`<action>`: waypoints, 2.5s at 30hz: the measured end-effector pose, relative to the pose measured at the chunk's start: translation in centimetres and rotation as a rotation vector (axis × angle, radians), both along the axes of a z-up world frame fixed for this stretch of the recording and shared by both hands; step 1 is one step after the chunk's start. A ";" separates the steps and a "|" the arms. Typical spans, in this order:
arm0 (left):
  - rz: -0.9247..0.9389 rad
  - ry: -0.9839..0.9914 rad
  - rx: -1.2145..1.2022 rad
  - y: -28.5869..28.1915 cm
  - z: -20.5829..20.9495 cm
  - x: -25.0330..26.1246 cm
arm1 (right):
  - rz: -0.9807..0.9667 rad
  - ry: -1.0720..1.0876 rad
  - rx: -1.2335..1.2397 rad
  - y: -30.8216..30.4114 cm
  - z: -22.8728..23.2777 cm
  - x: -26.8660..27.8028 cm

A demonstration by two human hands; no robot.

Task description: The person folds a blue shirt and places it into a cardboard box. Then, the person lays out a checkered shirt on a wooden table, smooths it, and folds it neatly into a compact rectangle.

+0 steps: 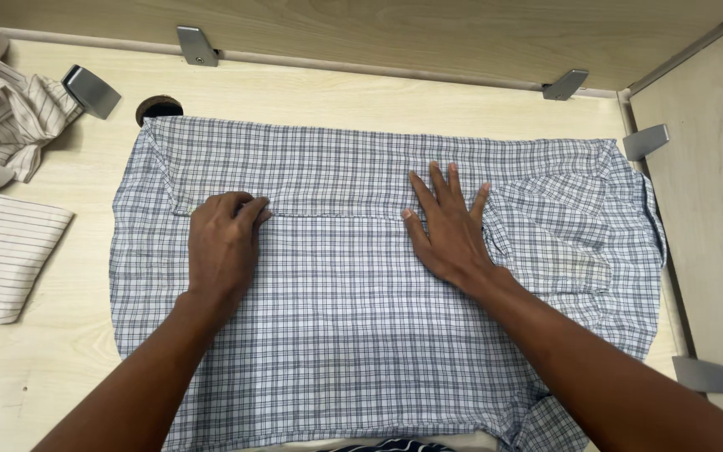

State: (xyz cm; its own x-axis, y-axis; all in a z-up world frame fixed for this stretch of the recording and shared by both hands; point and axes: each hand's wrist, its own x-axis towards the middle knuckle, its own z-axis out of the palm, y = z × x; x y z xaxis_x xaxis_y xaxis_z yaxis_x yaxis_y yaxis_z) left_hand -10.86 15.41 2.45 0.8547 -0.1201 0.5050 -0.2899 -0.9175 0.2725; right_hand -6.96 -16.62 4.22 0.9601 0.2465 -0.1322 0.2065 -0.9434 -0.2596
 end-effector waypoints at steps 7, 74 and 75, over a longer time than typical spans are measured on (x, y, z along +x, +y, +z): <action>0.026 0.069 0.111 -1.0 -0.7 -2.8 | -0.055 -0.020 0.000 -1.2 -1.2 -9.0; 0.179 0.886 -0.245 16.2 1.0 22.6 | -0.552 -0.096 0.003 -27.6 -1.6 11.9; 0.106 0.848 -0.320 16.5 1.1 22.4 | -0.625 -0.059 0.047 -27.0 -1.1 11.9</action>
